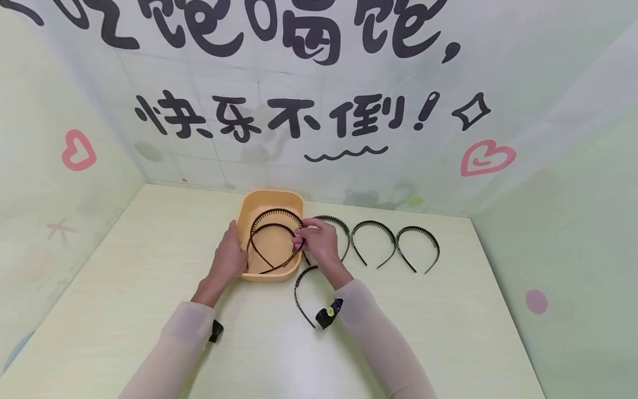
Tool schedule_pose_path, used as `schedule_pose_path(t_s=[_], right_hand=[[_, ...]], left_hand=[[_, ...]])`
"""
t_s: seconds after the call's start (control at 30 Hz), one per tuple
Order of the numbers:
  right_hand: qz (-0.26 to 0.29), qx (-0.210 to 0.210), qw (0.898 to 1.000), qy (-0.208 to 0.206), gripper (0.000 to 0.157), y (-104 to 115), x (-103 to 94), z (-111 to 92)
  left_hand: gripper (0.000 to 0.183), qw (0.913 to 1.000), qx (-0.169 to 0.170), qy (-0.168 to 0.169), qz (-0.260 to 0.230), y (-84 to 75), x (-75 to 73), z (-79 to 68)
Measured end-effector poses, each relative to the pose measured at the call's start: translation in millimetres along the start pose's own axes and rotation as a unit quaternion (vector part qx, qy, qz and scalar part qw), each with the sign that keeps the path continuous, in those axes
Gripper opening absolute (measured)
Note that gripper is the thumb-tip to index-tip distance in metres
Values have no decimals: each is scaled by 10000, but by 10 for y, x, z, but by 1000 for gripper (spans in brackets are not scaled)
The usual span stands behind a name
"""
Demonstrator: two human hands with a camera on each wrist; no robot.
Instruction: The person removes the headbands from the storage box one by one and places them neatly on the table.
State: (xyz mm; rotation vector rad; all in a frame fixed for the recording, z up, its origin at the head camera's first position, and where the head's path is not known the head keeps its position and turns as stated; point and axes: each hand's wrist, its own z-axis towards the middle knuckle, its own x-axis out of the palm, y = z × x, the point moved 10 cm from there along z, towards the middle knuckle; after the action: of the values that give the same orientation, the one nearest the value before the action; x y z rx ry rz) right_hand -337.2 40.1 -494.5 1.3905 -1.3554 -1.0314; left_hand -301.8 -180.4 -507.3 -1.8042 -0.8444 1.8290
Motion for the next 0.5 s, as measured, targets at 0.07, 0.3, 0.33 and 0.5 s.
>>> schedule_pose_path(t_s=[0.07, 0.3, 0.33, 0.5], right_hand=[[81, -15, 10000, -10, 31, -11, -59, -3], [102, 12, 9999, -119, 31, -51, -280, -40], [119, 17, 9998, -131, 30, -60, -310, -41], [195, 144, 9993, -281, 31, -133, -485, -57]], left_hand=[[79, 10000, -18, 18, 22, 1, 0, -3], [79, 10000, -30, 44, 29, 3, -1, -6], [78, 10000, -20, 34, 28, 2, -4, -7], [77, 10000, 30, 37, 0, 6, 0, -12]])
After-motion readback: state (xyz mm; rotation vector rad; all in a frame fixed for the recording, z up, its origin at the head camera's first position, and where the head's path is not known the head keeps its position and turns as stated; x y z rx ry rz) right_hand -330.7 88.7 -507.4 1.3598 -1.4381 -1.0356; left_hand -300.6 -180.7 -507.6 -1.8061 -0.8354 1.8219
